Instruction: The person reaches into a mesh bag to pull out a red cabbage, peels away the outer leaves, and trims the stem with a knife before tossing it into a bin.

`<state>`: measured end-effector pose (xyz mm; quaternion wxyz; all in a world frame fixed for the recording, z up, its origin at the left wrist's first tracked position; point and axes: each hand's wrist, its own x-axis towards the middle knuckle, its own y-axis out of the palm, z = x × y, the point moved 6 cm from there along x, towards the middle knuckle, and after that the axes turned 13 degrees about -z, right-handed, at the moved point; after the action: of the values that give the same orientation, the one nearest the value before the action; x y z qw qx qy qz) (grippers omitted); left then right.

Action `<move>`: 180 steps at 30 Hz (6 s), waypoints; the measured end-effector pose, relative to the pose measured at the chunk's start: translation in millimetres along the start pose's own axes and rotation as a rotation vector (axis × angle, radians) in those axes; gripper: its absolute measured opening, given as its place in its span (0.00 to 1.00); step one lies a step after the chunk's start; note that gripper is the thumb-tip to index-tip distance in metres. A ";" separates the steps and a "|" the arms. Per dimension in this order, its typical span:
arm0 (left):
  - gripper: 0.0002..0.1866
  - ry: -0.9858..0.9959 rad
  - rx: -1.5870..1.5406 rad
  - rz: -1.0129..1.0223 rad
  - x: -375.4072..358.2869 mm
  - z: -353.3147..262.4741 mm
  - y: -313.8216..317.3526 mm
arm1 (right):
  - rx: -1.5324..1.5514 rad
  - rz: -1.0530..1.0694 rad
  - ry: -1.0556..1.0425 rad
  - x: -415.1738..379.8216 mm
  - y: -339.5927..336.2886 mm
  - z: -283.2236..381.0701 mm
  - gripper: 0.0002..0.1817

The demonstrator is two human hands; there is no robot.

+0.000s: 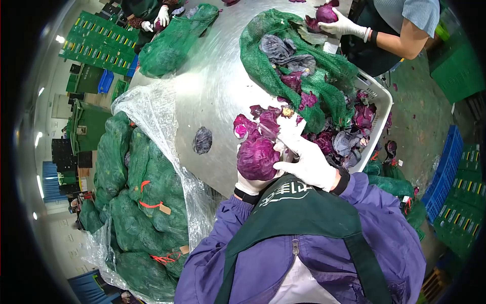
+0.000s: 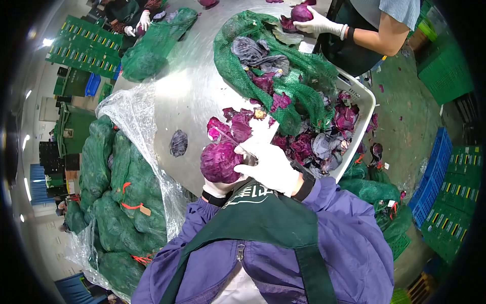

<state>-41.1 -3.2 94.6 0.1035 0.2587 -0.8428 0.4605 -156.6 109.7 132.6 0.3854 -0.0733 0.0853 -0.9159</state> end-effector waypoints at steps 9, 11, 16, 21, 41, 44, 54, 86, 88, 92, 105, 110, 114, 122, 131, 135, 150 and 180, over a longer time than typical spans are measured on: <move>0.32 -0.458 -0.415 0.365 -40.0 30.8 43.2 | -0.083 -0.105 -0.110 26.1 -18.2 -9.9 0.03; 0.32 -0.483 -0.467 0.364 -50.0 38.3 44.0 | -0.052 -0.292 0.025 39.9 -42.8 -35.0 0.05; 0.30 -0.926 -1.372 0.313 -53.2 41.9 55.1 | 0.121 -0.112 -0.083 30.2 -22.6 -12.0 0.13; 0.26 0.050 -0.068 0.110 -28.4 19.4 26.4 | 0.031 0.152 -0.334 15.1 6.4 17.9 0.16; 0.47 -0.368 -0.109 0.099 -79.8 78.1 39.3 | 0.135 0.179 -0.239 15.7 14.3 -41.0 0.14; 0.49 -0.445 -0.149 0.188 -85.9 89.8 48.8 | 0.298 0.216 -0.005 15.3 23.6 -61.3 0.15; 0.40 -1.190 -1.900 0.144 -40.1 66.2 30.2 | 0.020 -0.068 0.289 53.2 -44.4 -100.5 0.23; 0.23 -1.459 -0.705 -0.609 -65.7 201.1 -70.2 | 0.155 -0.217 0.197 387.1 -15.9 -93.3 0.17; 0.20 -1.416 -0.666 -0.656 -68.5 208.4 -74.9 | -0.204 -0.186 0.041 357.8 2.3 -99.0 0.16; 0.18 -1.390 -0.653 -0.699 -62.4 212.5 -83.1 | -0.653 -0.114 -0.077 287.5 30.9 -103.3 0.15; 0.17 -1.090 -0.947 -0.450 49.1 192.4 -3.4 | 0.357 0.296 0.569 32.4 84.9 -139.8 0.14; 0.36 -0.841 -0.576 -0.402 186.8 160.5 52.9 | 0.484 0.190 0.801 -9.8 46.6 -162.5 0.16; 0.51 -0.760 0.064 -0.256 242.8 174.4 85.0 | 0.416 0.075 0.816 -25.7 18.6 -167.5 0.16; 0.23 -1.166 -0.998 -0.090 208.4 220.4 163.4 | 0.371 -0.115 0.828 -35.1 -28.0 -194.8 0.14; 0.26 -0.021 0.040 -0.438 285.6 153.0 91.3 | 0.358 -0.246 0.763 -21.6 -50.9 -188.6 0.14; 0.22 -0.487 0.146 -0.308 293.2 170.4 135.9 | 0.284 -0.228 0.722 -27.1 -48.6 -190.1 0.13; 0.36 -0.179 0.189 -0.150 315.3 94.1 152.9 | 0.334 -0.296 0.678 8.0 -55.8 -173.0 0.15; 0.36 -0.941 -1.204 -0.033 109.1 76.7 47.2 | 0.250 -0.459 0.422 57.8 -93.9 -140.7 0.22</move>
<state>-153.5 -83.2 63.0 -0.1365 0.3390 -0.8997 -0.2388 -289.8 146.8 19.4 0.1488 0.1486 0.0318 -0.9771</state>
